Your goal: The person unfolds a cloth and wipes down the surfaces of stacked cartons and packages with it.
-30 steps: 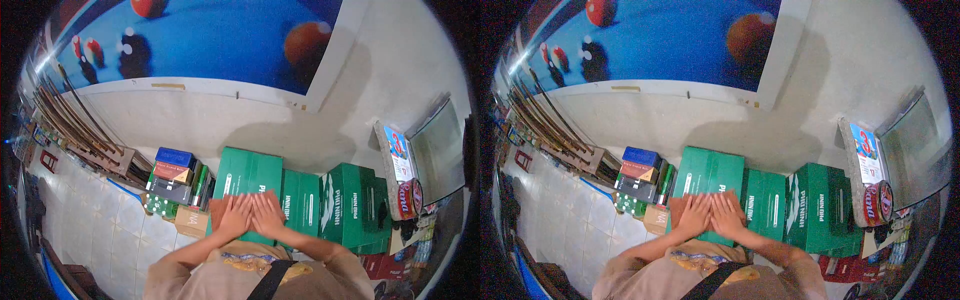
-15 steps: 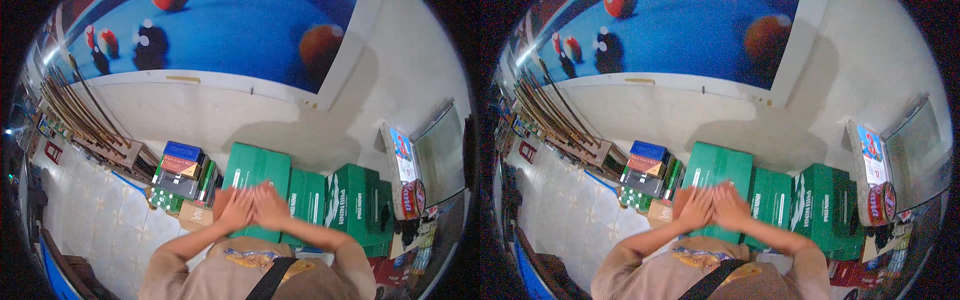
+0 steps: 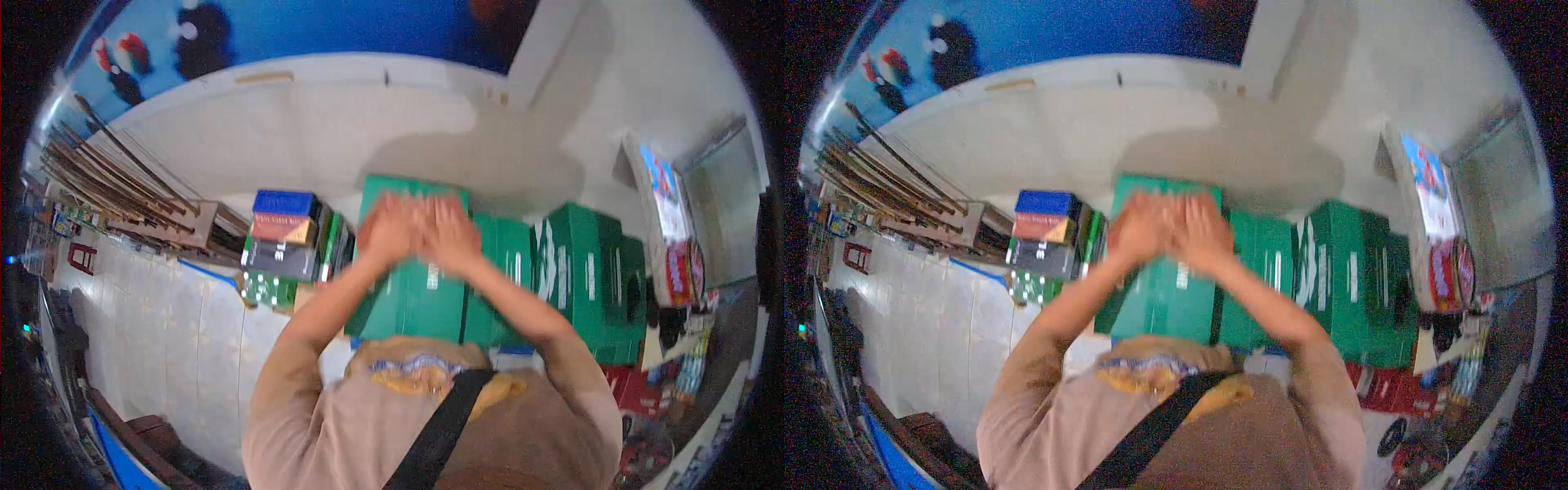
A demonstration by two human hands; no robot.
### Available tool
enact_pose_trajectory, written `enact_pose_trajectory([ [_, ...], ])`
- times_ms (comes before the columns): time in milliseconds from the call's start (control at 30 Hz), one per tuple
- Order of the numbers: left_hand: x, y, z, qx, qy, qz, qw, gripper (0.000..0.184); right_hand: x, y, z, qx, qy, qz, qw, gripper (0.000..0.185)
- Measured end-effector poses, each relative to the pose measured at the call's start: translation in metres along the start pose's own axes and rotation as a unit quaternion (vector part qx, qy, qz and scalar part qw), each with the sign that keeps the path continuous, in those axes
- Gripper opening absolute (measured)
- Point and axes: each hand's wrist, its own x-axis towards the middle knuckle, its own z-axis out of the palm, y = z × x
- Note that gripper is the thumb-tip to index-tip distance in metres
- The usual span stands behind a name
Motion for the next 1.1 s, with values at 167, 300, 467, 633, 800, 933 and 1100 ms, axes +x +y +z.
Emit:
enact_pose_trajectory([
  [167, -0.01, 0.024, 0.007, 0.181, 0.128, -0.031, 0.975, 0.057, -0.014, -0.008, 0.025, 0.02, 0.06, 0.064, 0.996, 0.081],
  [300, -0.129, 0.063, -0.02, 0.083, 0.004, 0.062, 0.995, 0.065, -0.115, -0.057, -0.036, 0.096, -0.144, -0.108, 0.979, 0.085],
  [467, -0.095, 0.047, -0.016, 0.114, 0.052, -0.002, 0.992, 0.064, -0.05, -0.035, -0.008, 0.085, -0.082, -0.057, 0.991, 0.082],
  [633, -0.044, 0.006, -0.029, 0.147, 0.151, -0.105, 0.972, 0.06, 0.016, -0.043, 0.016, 0.026, 0.029, 0.082, 0.996, 0.074],
  [800, -0.075, 0.013, -0.025, 0.12, 0.184, -0.101, 0.97, 0.055, 0.005, -0.06, 0.017, 0.047, 0.02, 0.048, 0.998, 0.073],
  [933, -0.128, 0.028, -0.028, 0.064, 0.164, -0.084, 0.981, 0.056, -0.024, -0.085, 0.004, 0.07, -0.031, 0.002, 0.997, 0.075],
  [1100, -0.185, 0.048, -0.026, -0.053, 0.162, -0.1, 0.98, 0.06, -0.052, -0.12, 0.001, 0.069, -0.087, -0.033, 0.993, 0.082],
])
